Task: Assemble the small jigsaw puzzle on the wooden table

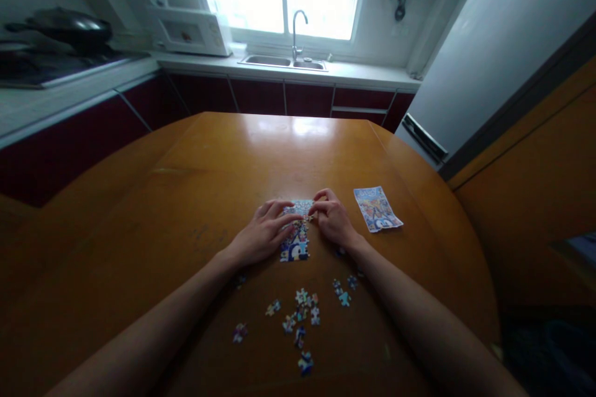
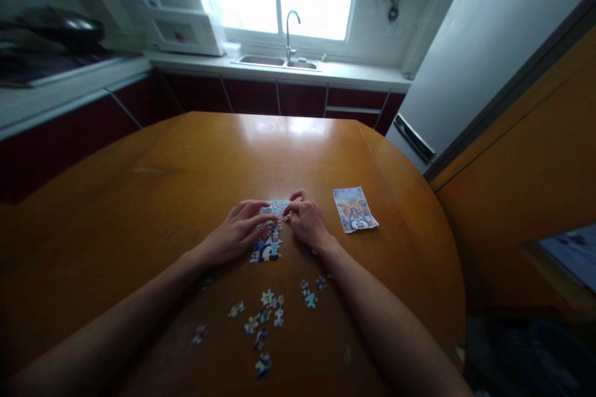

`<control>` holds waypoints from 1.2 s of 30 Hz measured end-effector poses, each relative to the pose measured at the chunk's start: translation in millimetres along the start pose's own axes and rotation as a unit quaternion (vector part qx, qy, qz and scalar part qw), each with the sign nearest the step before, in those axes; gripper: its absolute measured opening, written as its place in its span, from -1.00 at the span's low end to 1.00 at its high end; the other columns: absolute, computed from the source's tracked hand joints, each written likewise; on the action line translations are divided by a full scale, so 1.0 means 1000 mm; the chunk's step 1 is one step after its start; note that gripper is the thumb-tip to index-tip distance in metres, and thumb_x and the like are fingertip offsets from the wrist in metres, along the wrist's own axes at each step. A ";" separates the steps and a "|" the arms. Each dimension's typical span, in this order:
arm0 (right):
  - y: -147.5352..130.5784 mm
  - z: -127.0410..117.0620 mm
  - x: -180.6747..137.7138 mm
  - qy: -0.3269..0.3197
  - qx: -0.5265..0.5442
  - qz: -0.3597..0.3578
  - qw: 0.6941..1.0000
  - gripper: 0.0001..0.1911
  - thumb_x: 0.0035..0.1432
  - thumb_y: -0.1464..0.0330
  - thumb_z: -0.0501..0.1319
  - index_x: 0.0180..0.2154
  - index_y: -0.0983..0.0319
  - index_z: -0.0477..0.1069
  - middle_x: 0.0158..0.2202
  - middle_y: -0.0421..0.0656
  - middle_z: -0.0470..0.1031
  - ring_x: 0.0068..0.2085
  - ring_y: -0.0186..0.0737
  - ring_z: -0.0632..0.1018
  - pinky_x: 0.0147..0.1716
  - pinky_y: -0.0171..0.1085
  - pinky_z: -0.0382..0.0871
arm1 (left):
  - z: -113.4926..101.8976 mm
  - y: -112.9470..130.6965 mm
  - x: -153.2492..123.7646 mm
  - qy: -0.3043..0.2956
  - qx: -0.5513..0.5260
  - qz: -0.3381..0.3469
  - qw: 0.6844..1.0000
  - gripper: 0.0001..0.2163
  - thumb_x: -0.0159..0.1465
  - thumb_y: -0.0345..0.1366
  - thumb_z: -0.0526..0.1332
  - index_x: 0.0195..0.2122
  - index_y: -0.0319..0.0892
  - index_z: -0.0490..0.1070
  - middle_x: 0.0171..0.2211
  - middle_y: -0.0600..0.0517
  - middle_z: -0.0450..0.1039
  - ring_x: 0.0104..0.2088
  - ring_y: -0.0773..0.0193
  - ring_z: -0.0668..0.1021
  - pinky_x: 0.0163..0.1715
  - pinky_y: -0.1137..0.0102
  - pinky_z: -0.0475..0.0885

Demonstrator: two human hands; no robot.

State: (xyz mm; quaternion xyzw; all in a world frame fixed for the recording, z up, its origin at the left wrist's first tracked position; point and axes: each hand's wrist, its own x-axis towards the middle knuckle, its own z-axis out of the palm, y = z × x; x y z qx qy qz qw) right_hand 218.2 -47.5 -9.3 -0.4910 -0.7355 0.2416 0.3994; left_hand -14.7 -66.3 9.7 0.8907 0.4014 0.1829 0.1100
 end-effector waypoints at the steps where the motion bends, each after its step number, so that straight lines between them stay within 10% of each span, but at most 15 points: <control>1: 0.000 0.000 0.000 -0.001 0.001 -0.004 1.000 -0.66 0.14 0.59 0.15 -0.45 0.15 0.61 -0.11 -0.16 0.42 -0.17 -0.25 0.50 -0.07 -0.22 0.38 | 0.000 0.000 0.000 0.001 -0.001 -0.001 1.000 -0.71 0.49 -0.15 0.07 0.17 0.15 0.43 0.23 0.01 0.25 0.25 0.00 0.24 0.29 -0.05 0.22; 30: -0.012 -0.006 -0.001 -0.065 -0.058 -0.020 0.996 -0.69 0.15 0.56 0.18 -0.38 0.10 0.63 -0.07 -0.17 0.43 -0.13 -0.21 0.51 -0.10 -0.20 0.36 | -0.002 -0.001 0.000 -0.016 -0.008 0.011 1.000 -0.73 0.45 -0.24 0.11 0.09 0.15 0.49 0.26 0.02 0.23 0.27 -0.04 0.22 0.28 -0.13 0.20; 36: 0.001 -0.001 0.003 0.032 0.063 0.000 0.998 -0.67 0.11 0.60 0.10 -0.44 0.17 0.59 -0.22 -0.15 0.44 -0.17 -0.23 0.50 -0.13 -0.26 0.37 | -0.001 -0.002 0.001 0.009 -0.037 0.003 0.999 -0.69 0.44 -0.30 0.09 0.15 0.10 0.41 0.22 0.00 0.29 0.24 0.00 0.26 0.28 -0.05 0.23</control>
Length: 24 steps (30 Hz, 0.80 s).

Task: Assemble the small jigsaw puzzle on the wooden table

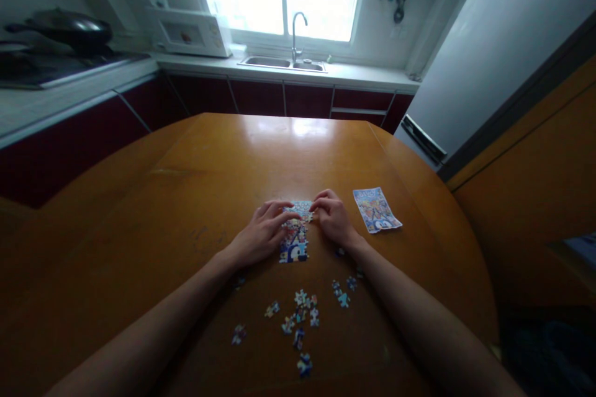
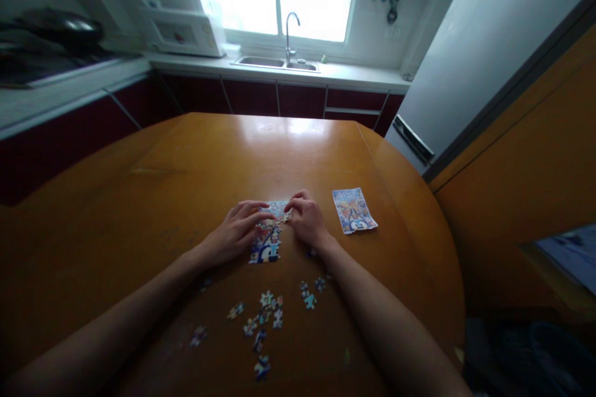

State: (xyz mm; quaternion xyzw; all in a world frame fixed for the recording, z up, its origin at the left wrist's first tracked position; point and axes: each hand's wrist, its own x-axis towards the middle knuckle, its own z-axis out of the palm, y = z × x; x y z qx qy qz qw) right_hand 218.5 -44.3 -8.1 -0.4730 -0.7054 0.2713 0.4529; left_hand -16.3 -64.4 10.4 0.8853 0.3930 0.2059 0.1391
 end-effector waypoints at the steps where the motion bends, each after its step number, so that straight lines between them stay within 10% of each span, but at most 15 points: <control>1: 0.002 0.001 0.001 0.019 0.013 0.008 1.000 -0.67 0.10 0.59 0.10 -0.45 0.18 0.57 -0.26 -0.15 0.44 -0.18 -0.23 0.50 -0.15 -0.26 0.37 | 0.000 0.000 0.000 0.004 -0.003 -0.005 1.000 -0.69 0.43 -0.31 0.08 0.15 0.07 0.39 0.20 -0.01 0.30 0.23 0.01 0.27 0.27 -0.04 0.24; 18: 0.002 -0.003 0.007 0.084 0.064 0.064 0.992 -0.73 0.04 0.50 0.07 -0.52 0.19 0.51 -0.35 -0.15 0.48 -0.26 -0.22 0.50 -0.20 -0.23 0.38 | 0.001 -0.002 0.000 0.003 -0.001 -0.004 1.000 -0.73 0.43 -0.34 0.06 0.09 0.02 0.39 0.19 -0.01 0.31 0.22 0.04 0.29 0.26 0.00 0.26; 24: 0.012 -0.013 0.015 0.092 0.214 0.209 0.950 -0.79 -0.07 0.41 0.10 -0.45 0.21 0.52 -0.60 -0.27 0.33 -0.56 -0.35 0.31 -0.57 -0.36 0.14 | 0.001 -0.001 0.001 -0.003 0.012 -0.004 1.000 -0.74 0.44 -0.34 0.04 0.09 -0.01 0.38 0.18 -0.02 0.30 0.23 0.05 0.28 0.27 0.00 0.24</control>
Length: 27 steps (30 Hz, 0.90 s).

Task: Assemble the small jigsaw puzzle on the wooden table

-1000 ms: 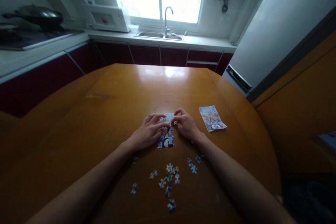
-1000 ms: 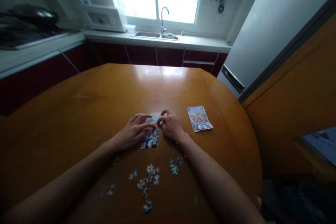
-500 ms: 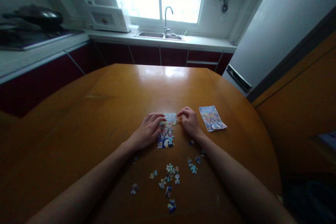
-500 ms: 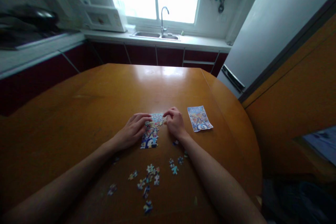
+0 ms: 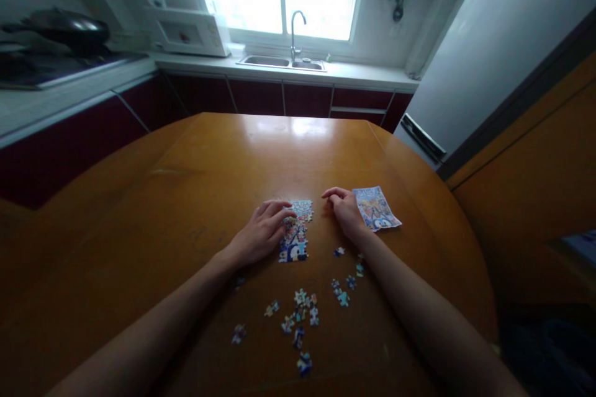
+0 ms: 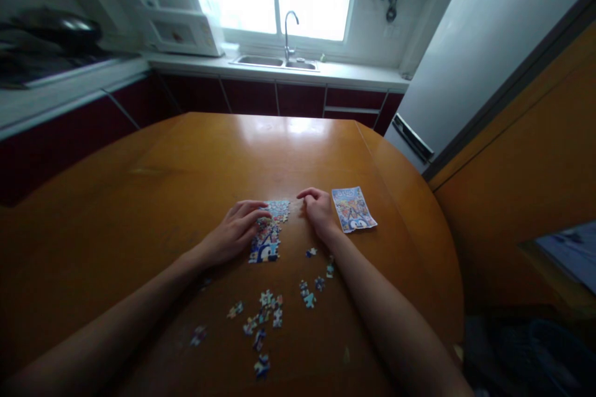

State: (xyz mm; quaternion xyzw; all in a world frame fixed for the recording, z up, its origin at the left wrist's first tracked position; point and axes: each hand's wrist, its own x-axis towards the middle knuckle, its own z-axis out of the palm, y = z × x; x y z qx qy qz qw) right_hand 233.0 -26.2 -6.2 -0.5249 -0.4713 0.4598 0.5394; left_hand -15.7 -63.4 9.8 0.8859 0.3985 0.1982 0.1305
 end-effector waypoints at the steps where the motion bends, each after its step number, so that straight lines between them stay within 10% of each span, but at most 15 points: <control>1: 0.000 -0.002 0.002 0.003 0.036 0.024 0.999 -0.81 -0.09 0.40 0.11 -0.46 0.22 0.50 -0.62 -0.29 0.30 -0.59 -0.37 0.27 -0.60 -0.37 0.09 | 0.000 0.000 0.000 -0.001 0.002 0.000 1.000 -0.74 0.45 -0.35 0.04 0.09 -0.01 0.38 0.19 -0.02 0.30 0.23 0.05 0.28 0.27 0.01 0.24; 27: 0.011 -0.009 0.010 -0.021 0.056 0.021 0.998 -0.83 -0.12 0.36 0.16 -0.47 0.23 0.51 -0.61 -0.27 0.35 -0.58 -0.39 0.28 -0.60 -0.37 0.06 | 0.000 0.000 0.000 -0.001 0.001 -0.002 1.000 -0.74 0.44 -0.36 0.04 0.09 -0.01 0.38 0.18 -0.02 0.30 0.23 0.05 0.28 0.27 0.01 0.23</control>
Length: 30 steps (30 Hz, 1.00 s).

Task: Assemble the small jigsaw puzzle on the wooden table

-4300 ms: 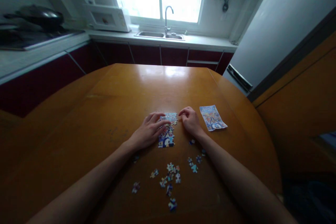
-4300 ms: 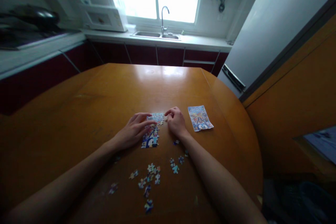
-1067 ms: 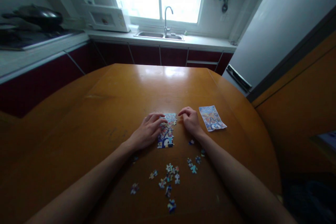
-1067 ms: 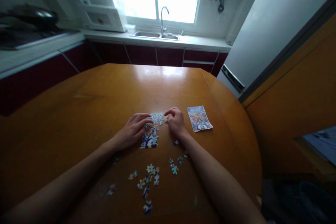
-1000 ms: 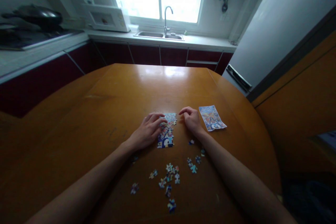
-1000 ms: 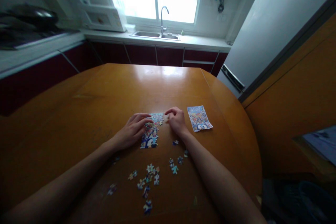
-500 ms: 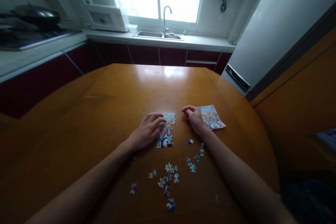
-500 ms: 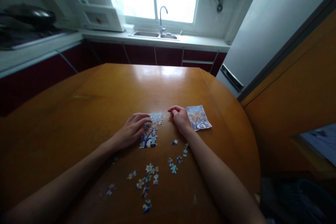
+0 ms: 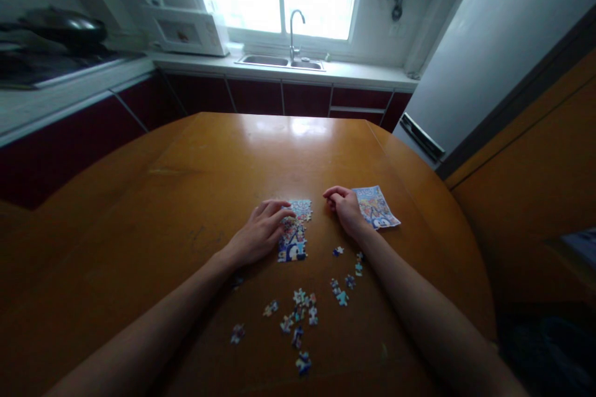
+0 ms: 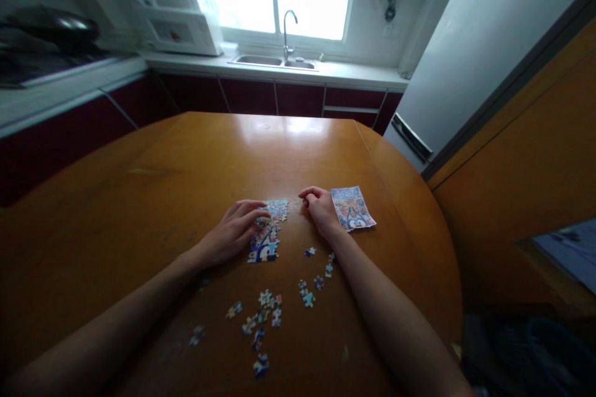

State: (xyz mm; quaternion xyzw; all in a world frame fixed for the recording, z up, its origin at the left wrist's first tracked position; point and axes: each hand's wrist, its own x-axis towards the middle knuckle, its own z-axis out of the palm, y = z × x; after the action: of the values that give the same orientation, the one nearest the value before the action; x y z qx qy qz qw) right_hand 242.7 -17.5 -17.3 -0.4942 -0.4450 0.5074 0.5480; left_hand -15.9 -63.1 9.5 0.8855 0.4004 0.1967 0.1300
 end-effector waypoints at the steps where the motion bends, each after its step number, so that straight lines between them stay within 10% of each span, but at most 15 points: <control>1: 0.001 0.000 0.000 0.001 -0.002 0.000 1.000 -0.83 -0.12 0.36 0.16 -0.47 0.23 0.51 -0.61 -0.27 0.36 -0.58 -0.39 0.28 -0.60 -0.37 0.06 | 0.000 0.000 0.000 -0.001 -0.001 0.001 1.000 -0.74 0.44 -0.35 0.04 0.09 0.00 0.38 0.18 -0.02 0.30 0.23 0.05 0.28 0.27 0.01 0.23; 30: -0.002 0.001 -0.001 0.006 -0.031 -0.005 0.999 -0.83 -0.12 0.35 0.14 -0.47 0.22 0.51 -0.64 -0.28 0.33 -0.60 -0.37 0.28 -0.63 -0.37 0.03 | 0.001 -0.002 0.000 0.001 -0.008 -0.004 1.000 -0.72 0.45 -0.30 0.06 0.11 0.03 0.42 0.18 -0.03 0.31 0.23 0.01 0.29 0.26 -0.03 0.23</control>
State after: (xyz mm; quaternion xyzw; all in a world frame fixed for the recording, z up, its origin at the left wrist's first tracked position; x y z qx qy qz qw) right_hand 241.6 -18.7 -15.3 -0.5118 -0.4600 0.4878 0.5372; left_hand -16.6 -62.2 8.1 0.8823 0.4029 0.2004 0.1379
